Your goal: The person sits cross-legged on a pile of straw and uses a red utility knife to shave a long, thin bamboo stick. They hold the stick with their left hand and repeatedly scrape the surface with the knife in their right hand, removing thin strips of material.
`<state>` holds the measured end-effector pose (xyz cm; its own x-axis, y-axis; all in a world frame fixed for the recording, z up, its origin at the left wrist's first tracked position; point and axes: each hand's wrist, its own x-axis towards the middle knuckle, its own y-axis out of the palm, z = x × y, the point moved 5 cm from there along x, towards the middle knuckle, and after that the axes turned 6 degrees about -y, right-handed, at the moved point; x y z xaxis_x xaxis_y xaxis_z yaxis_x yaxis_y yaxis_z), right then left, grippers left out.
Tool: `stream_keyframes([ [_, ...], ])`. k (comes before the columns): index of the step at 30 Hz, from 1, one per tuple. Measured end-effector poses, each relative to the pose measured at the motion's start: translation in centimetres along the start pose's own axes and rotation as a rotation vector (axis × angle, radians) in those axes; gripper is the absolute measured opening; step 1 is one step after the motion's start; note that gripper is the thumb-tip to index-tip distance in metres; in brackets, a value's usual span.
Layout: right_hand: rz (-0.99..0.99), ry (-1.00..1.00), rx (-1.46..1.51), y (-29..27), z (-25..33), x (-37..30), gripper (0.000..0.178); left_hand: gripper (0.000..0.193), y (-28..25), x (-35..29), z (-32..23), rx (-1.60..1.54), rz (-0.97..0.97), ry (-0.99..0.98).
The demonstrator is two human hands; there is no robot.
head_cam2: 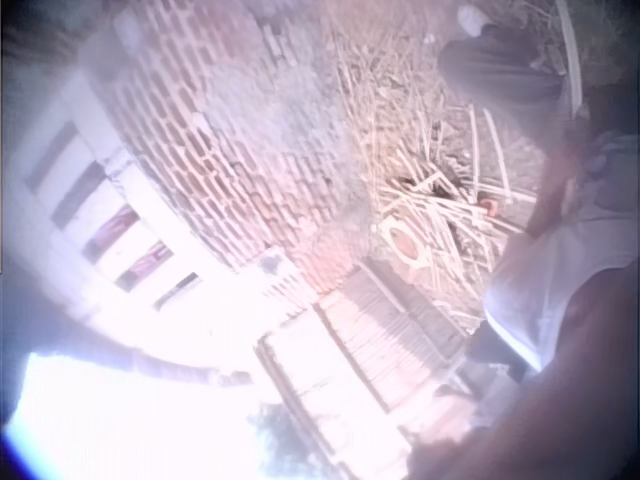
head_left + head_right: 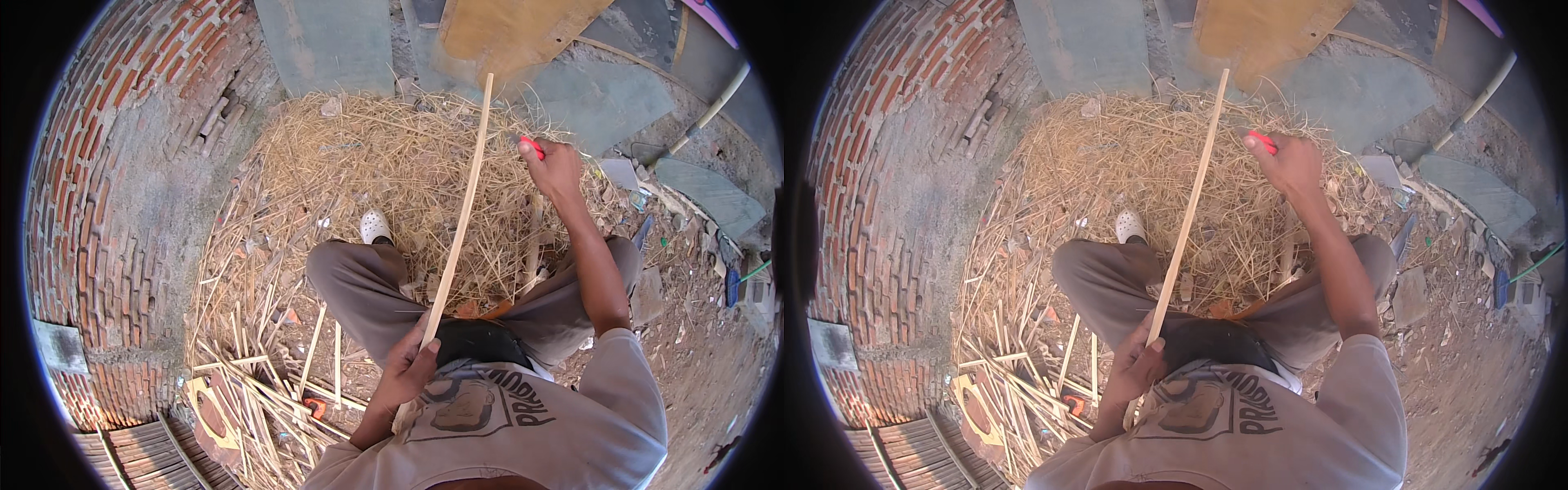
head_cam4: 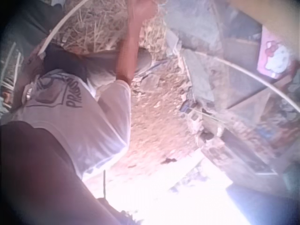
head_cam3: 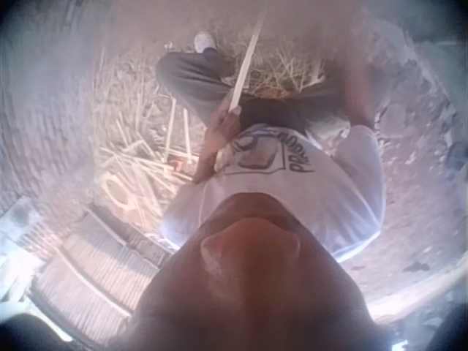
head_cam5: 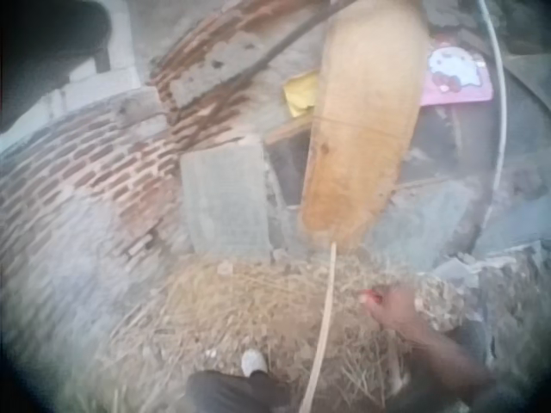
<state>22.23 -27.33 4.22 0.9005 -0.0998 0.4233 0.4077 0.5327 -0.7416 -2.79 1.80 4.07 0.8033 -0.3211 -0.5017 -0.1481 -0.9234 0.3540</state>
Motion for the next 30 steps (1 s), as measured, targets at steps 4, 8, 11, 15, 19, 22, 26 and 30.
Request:
stream_keyframes([
  [4, 0.131, -0.568, 0.144, 2.1, 8.2, -6.6, 0.065, 0.052, -0.4, 1.0, -1.5, 0.101, -0.057, 0.105],
  [8, 0.157, -0.543, 0.099, 2.0, 9.0, -6.8, 0.064, 0.052, 0.1, 1.3, -2.2, 0.321, -0.075, 0.197],
  [11, 0.124, -0.414, 0.018, 2.0, 6.0, -4.1, 0.065, 0.051, 0.6, 1.2, -1.8, 0.341, -0.085, 0.205],
  [15, 0.202, -0.514, 0.11, 2.6, 8.5, -6.8, 0.067, 0.05, 0.4, 1.7, -1.9, 0.362, -0.121, 0.197],
  [19, 0.159, -0.552, 0.121, 2.1, 8.8, -6.8, 0.068, 0.05, 0.5, 1.9, -1.9, 0.35, -0.108, 0.235],
  [22, 0.177, -0.567, 0.067, 2.7, 8.1, -6.1, 0.067, 0.051, 1.2, 2.0, -2.6, 0.392, -0.09, 0.242],
  [26, 0.098, -0.552, 0.058, 2.6, 7.8, -4.8, 0.067, 0.051, 1.0, 2.4, -3.0, 0.473, -0.107, 0.254],
  [30, 0.037, -0.546, -0.01, 3.2, 6.4, -4.0, 0.071, 0.052, 0.8, 2.1, -2.7, 0.494, -0.122, 0.226],
])
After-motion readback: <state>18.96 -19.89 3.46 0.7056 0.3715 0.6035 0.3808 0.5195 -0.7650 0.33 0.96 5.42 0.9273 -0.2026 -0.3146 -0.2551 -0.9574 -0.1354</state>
